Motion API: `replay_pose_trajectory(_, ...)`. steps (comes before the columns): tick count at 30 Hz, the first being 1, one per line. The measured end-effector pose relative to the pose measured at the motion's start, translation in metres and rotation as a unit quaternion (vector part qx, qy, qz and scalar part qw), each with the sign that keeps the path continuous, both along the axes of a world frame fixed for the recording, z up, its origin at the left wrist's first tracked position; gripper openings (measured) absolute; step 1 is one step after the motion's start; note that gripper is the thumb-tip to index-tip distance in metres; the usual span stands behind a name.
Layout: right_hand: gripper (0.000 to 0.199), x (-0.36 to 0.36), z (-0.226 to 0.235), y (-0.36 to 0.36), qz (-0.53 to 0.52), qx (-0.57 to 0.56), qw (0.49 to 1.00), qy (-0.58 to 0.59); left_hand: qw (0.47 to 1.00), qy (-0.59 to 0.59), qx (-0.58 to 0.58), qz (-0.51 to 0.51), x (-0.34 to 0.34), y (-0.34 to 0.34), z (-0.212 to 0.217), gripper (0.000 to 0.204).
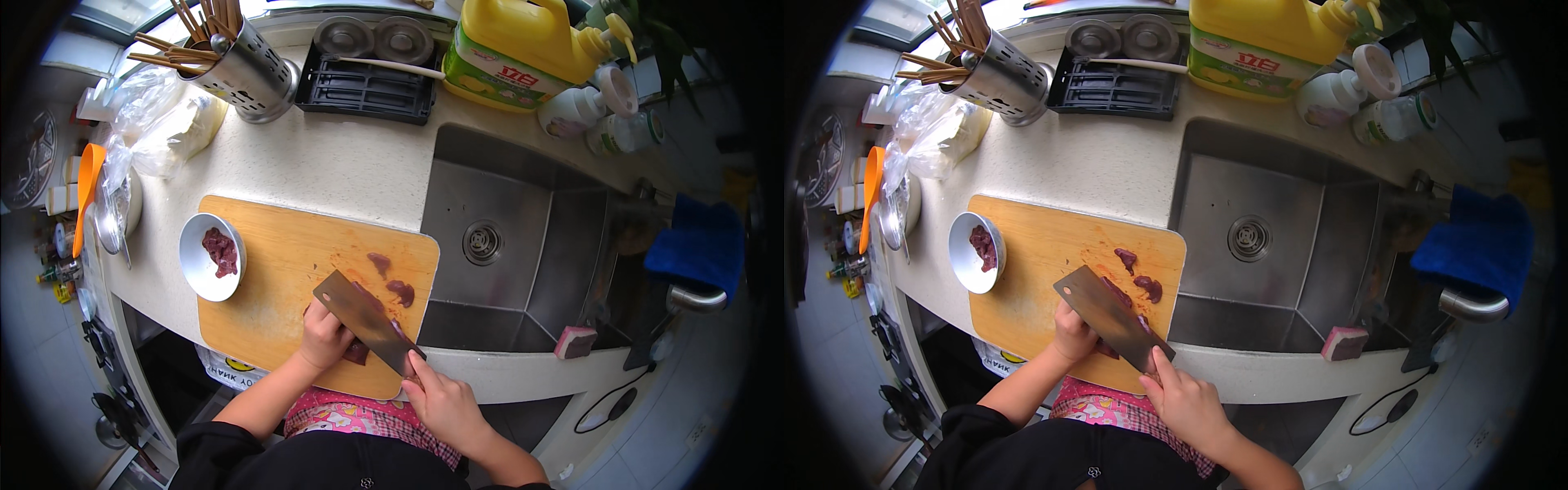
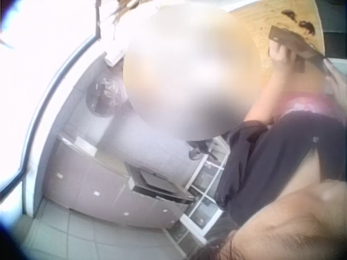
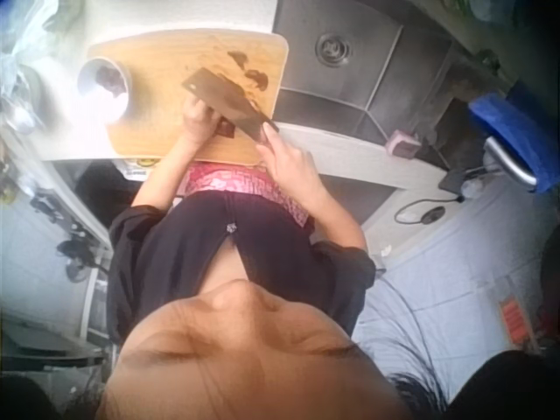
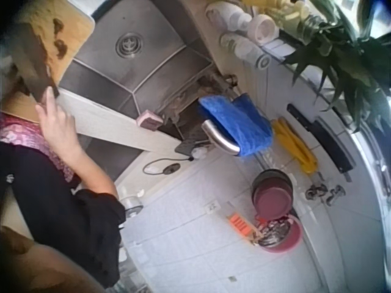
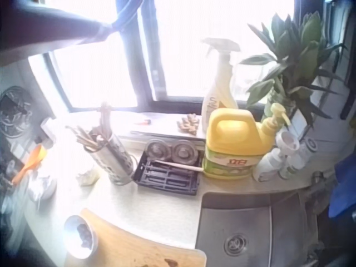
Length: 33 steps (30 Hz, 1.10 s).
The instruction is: The person slices a piece of raw red meat into thin strips on a wooden cutting board using a large cleaver. The sliced meat is transferred into a white bowl placed to the left of the cutting board.
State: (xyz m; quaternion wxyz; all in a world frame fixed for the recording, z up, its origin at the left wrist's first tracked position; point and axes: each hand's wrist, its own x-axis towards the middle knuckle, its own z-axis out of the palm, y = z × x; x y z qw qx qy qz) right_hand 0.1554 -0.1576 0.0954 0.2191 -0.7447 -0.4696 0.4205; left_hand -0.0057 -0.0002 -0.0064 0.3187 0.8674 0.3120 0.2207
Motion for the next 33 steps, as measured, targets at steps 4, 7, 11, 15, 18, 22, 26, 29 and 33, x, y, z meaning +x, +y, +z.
replay_pose_trajectory(4,0.043,-0.001,-0.018,0.012,-0.035,0.03,0.998,0.052,0.999,0.008,-0.05,0.01,0.003,0.004,0.005,0.025)
replay_pose_trajectory(7,0.042,0.0,-0.03,0.028,-0.048,0.046,0.995,0.073,0.999,0.003,-0.039,-0.013,0.009,0.004,0.008,0.024)
replay_pose_trajectory(11,0.04,0.002,-0.023,0.035,-0.08,0.081,0.988,0.105,1.0,-0.005,-0.021,0.005,0.009,0.0,0.005,0.022)
replay_pose_trajectory(15,0.039,0.007,-0.001,0.022,-0.063,0.031,0.991,0.113,0.999,0.016,-0.039,0.012,0.002,-0.003,0.004,0.023)
replay_pose_trajectory(18,0.038,0.003,-0.009,0.011,-0.098,0.039,0.984,0.142,0.998,0.008,-0.052,0.015,-0.001,-0.003,0.007,0.027)
replay_pose_trajectory(22,0.04,0.013,-0.011,0.021,-0.188,-0.009,0.944,0.272,0.998,0.025,-0.062,0.013,-0.005,-0.002,0.021,0.034)
replay_pose_trajectory(26,0.043,0.021,-0.037,0.032,-0.25,-0.033,0.882,0.399,0.993,0.091,-0.072,-0.008,-0.004,0.002,0.034,0.041)
replay_pose_trajectory(29,0.044,0.021,-0.04,0.036,-0.223,0.003,0.92,0.323,0.991,0.109,-0.079,-0.018,-0.007,0.005,0.035,0.044)
replay_pose_trajectory(33,0.051,0.017,-0.041,0.036,-0.222,0.019,0.909,0.353,0.992,0.121,0.023,-0.028,-0.002,0.009,0.045,0.036)
